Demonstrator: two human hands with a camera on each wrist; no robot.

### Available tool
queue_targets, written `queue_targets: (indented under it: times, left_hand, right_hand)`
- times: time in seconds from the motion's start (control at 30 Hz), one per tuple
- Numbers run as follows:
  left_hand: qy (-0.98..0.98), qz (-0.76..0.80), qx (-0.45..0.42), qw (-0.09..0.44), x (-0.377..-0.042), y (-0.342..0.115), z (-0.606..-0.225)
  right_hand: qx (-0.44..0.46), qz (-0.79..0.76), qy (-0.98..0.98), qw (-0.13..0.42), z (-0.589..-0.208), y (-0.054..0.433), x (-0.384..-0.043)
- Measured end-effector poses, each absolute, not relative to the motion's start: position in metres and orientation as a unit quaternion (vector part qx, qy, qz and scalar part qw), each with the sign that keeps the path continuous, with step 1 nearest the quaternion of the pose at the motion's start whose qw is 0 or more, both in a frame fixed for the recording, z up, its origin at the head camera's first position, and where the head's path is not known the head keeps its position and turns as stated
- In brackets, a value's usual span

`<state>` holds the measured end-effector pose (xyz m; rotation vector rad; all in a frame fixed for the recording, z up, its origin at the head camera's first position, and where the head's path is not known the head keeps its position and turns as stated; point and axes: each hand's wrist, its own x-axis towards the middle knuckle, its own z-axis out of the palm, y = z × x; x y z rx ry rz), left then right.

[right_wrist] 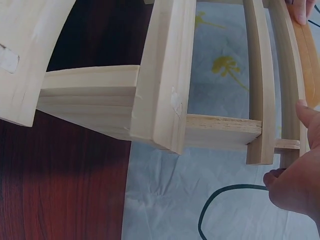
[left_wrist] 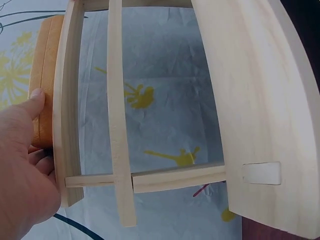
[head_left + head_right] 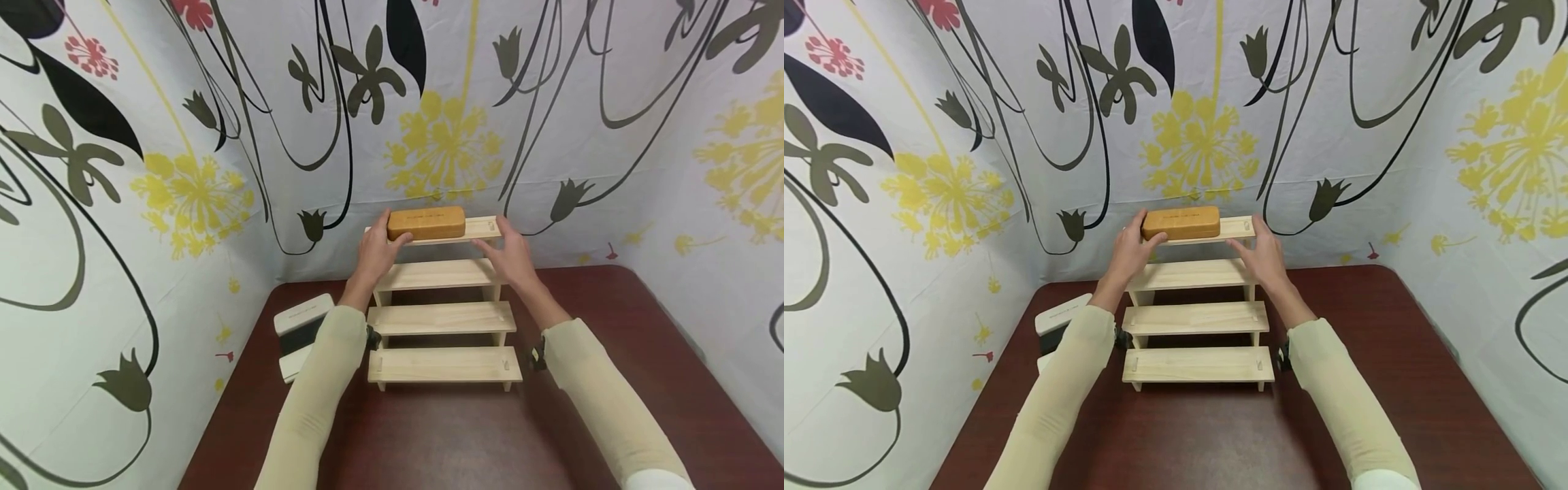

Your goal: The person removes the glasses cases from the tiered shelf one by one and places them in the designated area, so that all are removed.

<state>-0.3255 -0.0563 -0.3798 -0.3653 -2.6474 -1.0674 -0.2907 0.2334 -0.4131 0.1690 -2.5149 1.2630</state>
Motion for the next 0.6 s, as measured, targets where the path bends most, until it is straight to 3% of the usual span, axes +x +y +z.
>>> queue_targets:
  times: [0.2, 0.6]
  left_hand:
    - [-0.909, -0.371, -0.151, 0.112, -0.3268, -0.0589, -0.3785]
    - [-0.885, -0.405, -0.172, 0.156, -0.3269, -0.0651, -0.3853]
  right_hand:
    - [0.059, 0.44, -0.883, 0.154, -0.412, 0.2362, -0.2916]
    - [0.056, 0.446, -0.88, 0.155, -0.4105, 0.2378, -0.2904]
